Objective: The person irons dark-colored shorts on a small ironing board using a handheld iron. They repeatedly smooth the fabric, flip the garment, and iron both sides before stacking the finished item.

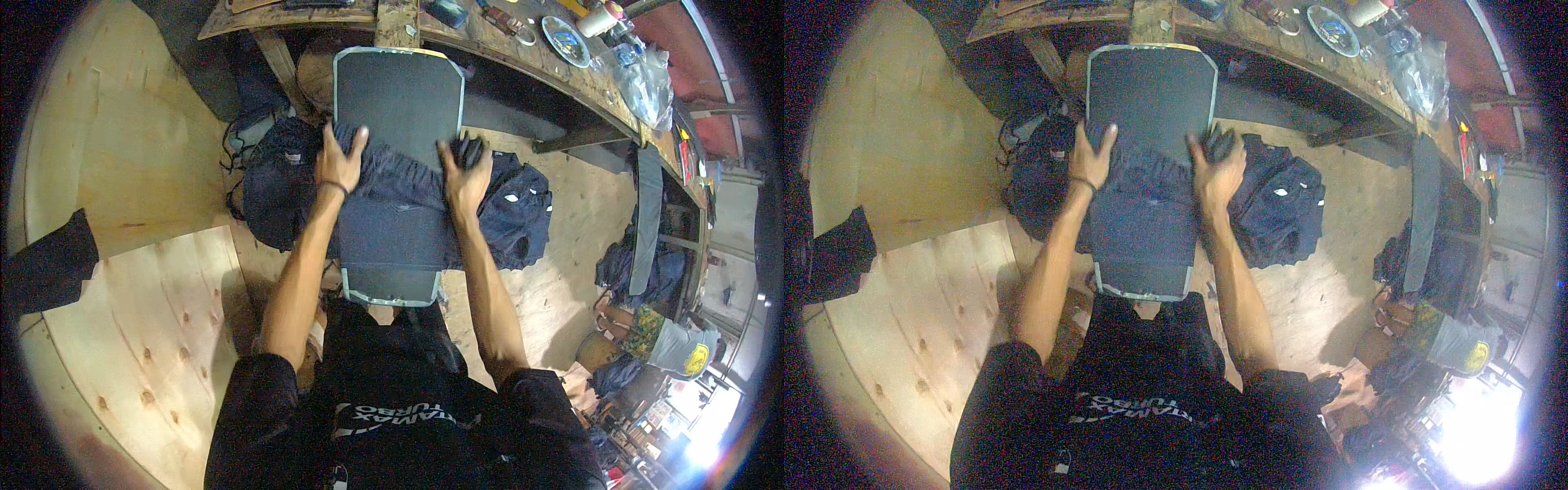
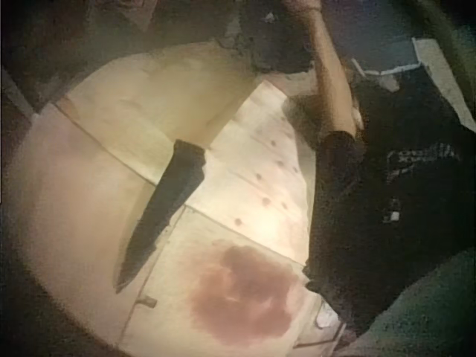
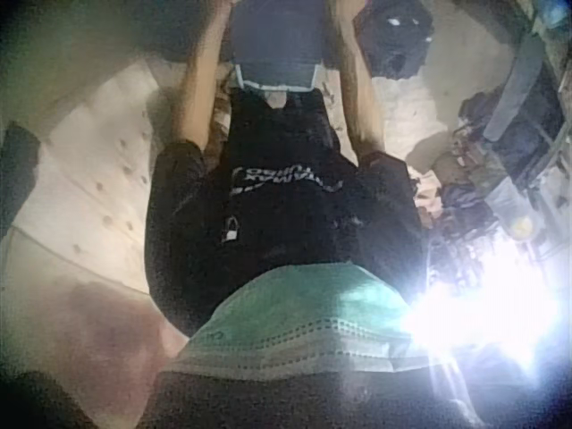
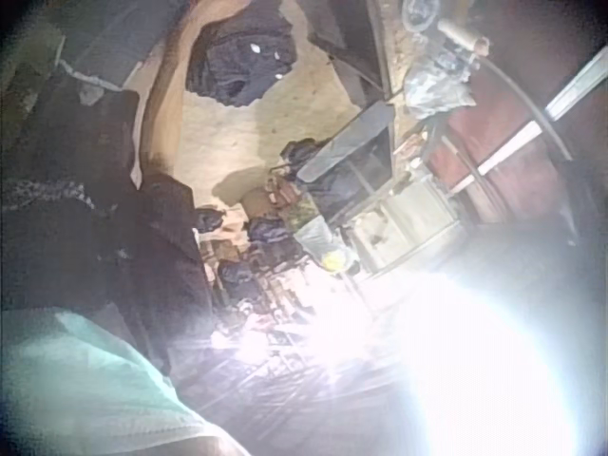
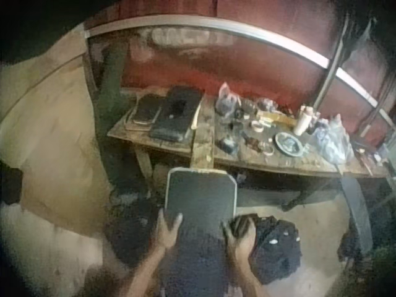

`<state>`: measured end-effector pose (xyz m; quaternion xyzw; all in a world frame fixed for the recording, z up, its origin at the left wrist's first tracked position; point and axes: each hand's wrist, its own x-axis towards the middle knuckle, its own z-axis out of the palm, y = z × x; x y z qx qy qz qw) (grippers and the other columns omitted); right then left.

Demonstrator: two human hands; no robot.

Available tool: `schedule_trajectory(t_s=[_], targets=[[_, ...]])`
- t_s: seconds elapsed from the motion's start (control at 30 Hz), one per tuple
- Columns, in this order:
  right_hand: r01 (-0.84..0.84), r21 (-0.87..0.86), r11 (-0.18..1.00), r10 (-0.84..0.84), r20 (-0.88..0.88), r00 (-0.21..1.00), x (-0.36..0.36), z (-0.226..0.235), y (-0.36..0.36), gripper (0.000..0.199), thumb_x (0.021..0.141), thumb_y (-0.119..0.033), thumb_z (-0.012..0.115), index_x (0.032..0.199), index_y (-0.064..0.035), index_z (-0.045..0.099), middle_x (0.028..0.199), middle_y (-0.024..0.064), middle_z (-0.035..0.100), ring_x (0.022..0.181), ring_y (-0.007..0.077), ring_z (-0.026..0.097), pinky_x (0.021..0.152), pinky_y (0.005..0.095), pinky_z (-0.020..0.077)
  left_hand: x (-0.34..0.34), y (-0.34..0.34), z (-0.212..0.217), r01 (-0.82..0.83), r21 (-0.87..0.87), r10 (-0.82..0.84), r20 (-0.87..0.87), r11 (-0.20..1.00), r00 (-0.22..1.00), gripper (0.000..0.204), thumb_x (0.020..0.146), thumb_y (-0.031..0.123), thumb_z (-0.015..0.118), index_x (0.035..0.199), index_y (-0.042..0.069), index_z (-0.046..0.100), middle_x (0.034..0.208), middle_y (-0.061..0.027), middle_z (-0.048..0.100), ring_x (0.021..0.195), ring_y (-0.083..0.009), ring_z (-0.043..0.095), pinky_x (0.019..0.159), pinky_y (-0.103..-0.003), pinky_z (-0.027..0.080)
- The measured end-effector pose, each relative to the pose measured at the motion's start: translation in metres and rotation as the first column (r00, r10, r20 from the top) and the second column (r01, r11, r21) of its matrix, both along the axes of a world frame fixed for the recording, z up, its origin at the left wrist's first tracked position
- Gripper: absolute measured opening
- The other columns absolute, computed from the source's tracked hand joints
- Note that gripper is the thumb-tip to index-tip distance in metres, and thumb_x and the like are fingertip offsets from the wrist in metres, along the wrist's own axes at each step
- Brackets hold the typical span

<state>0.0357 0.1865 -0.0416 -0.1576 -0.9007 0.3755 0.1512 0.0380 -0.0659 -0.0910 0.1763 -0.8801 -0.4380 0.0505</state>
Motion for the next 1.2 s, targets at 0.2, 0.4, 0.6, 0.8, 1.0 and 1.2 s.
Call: schedule_trajectory(t_s=[0.2, 0.4, 0.6, 0.8, 1.0, 1.2], targets=[[-0.044, 0.114, 0.992, 0.073, -0.271, 0.96, 0.013, 0.072, -0.006, 0.092, 0.079, -0.043, 0.092, 0.142, 0.0108, 0.052, 0.139, 0.0313, 0.059, 0.13, 0.0423, 0.056, 0.115, 0.0457, 0.0408, -0.004, 0.001, 0.136, -0.046, -0.225, -0.054, -0.418, 0.973, 0.907, 0.083, 0.097, 0.057, 0.065, 0.156, 0.005, 0.041, 0.154, -0.0295, 0.042, 0.14, -0.0498, 0.044, 0.117, -0.055, 0.036], [-0.095, 0.11, 0.989, 0.089, 0.057, 0.994, 0.052, 0.026, -0.003, 0.111, 0.065, -0.051, 0.097, 0.151, -0.0017, 0.045, 0.136, 0.0283, 0.055, 0.126, 0.0465, 0.053, 0.108, 0.0549, 0.0416, 0.034, 0.035, 0.126, 0.471, -0.454, -0.419, 0.217, 0.757, 0.882, 0.141, 0.073, 0.086, 0.067, 0.167, 0.0, 0.007, 0.172, -0.0316, 0.005, 0.162, -0.045, 0.001, 0.116, -0.082, 0.0], [-0.145, -0.391, 0.909, 0.051, -0.239, 0.97, 0.008, 0.046, -0.009, 0.082, 0.084, -0.024, 0.088, 0.145, 0.0104, 0.046, 0.134, 0.026, 0.062, 0.13, 0.0414, 0.056, 0.112, 0.0456, 0.0435, -0.081, 0.036, 0.064, 0.312, -0.567, -0.491, -0.193, 0.762, 0.85, 0.15, 0.058, 0.092, 0.073, 0.169, 0.011, 0.015, 0.173, -0.0284, 0.003, 0.161, -0.0448, 0.005, 0.112, -0.087, -0.001], [-0.962, -0.063, 0.265, 0.959, 0.119, 0.256, 0.11, 0.071, -0.08, 0.081, 0.074, -0.01, 0.068, 0.153, -0.0051, 0.052, 0.158, 0.0158, 0.049, 0.147, 0.0337, 0.046, 0.125, 0.0511, 0.0336, -0.087, 0.036, 0.074, 0.689, -0.536, -0.871, -0.251, 0.489, 0.422, 0.129, 0.062, 0.09, 0.072, 0.167, 0.033, 0.025, 0.175, -0.0203, 0.009, 0.162, -0.0412, 0.009, 0.119, -0.081, -0.001], [-0.863, -0.323, 0.387, 0.917, 0.036, 0.398, 0.063, 0.06, -0.089, 0.077, 0.073, -0.013, 0.067, 0.149, -0.0037, 0.056, 0.156, 0.0169, 0.053, 0.147, 0.0368, 0.046, 0.125, 0.0513, 0.0326, -0.098, 0.046, 0.067, 0.651, -0.516, -0.801, -0.129, 0.558, 0.584, 0.135, 0.058, 0.09, 0.073, 0.168, 0.027, 0.026, 0.175, -0.0209, 0.011, 0.162, -0.0403, 0.007, 0.121, -0.078, -0.001], [-0.899, -0.399, 0.179, 0.984, 0.087, 0.157, 0.106, 0.07, -0.079, 0.077, 0.07, -0.013, 0.077, 0.146, -0.0087, 0.062, 0.148, 0.0158, 0.061, 0.141, 0.0343, 0.054, 0.12, 0.0503, 0.038, -0.094, 0.05, 0.07, 0.592, -0.553, -0.757, -0.113, 0.586, 0.643, 0.133, 0.056, 0.091, 0.073, 0.166, 0.028, 0.032, 0.175, -0.0205, 0.011, 0.162, -0.0387, 0.007, 0.122, -0.077, -0.001]])
